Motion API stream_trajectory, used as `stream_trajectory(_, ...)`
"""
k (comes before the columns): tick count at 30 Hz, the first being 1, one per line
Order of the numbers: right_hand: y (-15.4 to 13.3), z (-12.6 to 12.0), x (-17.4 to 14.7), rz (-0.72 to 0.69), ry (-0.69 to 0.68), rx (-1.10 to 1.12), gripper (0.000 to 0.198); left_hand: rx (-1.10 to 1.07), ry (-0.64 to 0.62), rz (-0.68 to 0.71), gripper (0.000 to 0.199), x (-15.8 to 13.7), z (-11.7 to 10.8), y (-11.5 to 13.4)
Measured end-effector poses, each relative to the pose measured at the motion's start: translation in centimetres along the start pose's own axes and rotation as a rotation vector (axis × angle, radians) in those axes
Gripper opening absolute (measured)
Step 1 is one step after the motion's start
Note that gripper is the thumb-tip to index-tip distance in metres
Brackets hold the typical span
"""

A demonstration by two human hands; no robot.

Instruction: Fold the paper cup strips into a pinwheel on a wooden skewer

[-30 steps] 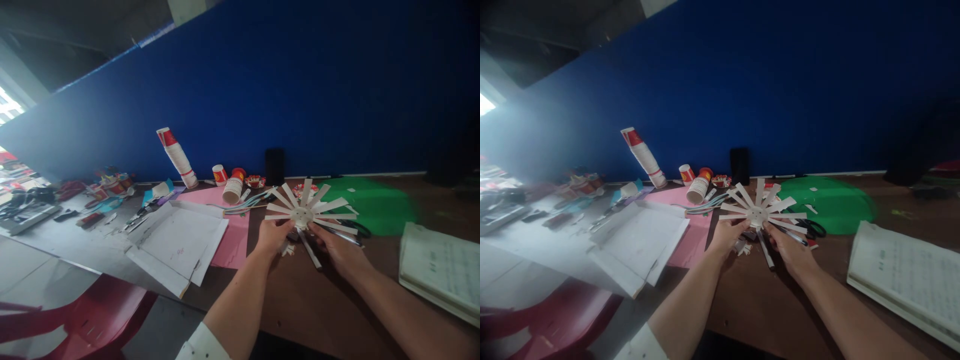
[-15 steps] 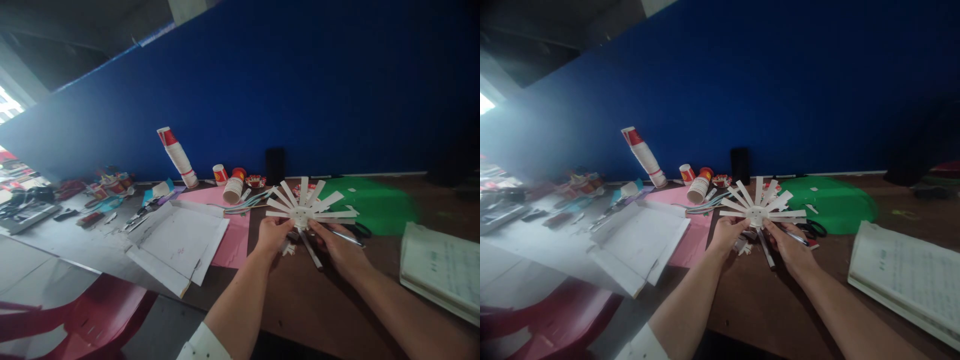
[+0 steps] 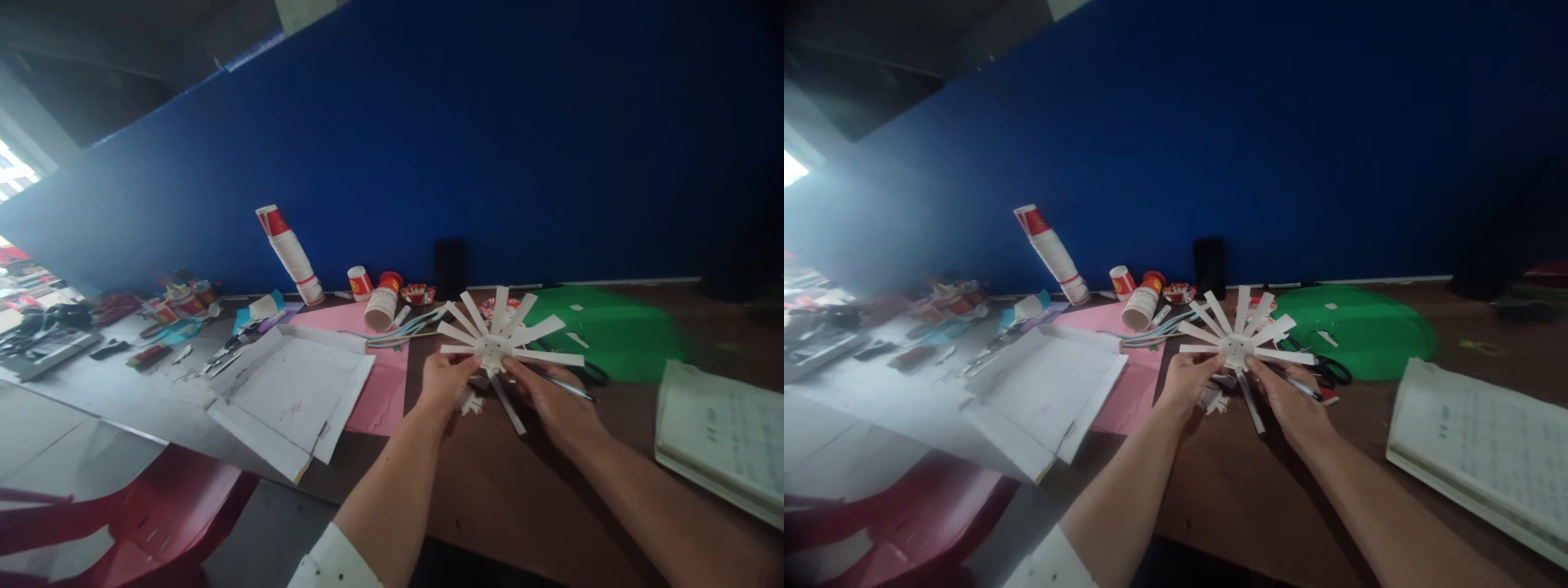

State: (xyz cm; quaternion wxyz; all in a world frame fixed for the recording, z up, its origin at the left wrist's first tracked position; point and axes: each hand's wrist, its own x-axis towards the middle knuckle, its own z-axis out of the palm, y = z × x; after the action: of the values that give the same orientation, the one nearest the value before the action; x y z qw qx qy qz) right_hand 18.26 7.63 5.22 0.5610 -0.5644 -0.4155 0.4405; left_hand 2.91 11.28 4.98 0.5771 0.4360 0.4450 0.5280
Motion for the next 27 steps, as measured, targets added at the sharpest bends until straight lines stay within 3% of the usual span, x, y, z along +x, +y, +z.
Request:
stream_trajectory(13, 0.31, -0.01, 0.01, 0.098, 0.038, -0.015, 0.037, 0.02, -0.004, -0.011, 0.019, -0.05, -0.11, 0.19)
stream_trajectory(27, 0.0, 0.23, -0.24, 0.079, 0.035, 0.021, 0.037, -0.04, -0.026, -0.002, 0.019, 0.13, -0.05, -0.05)
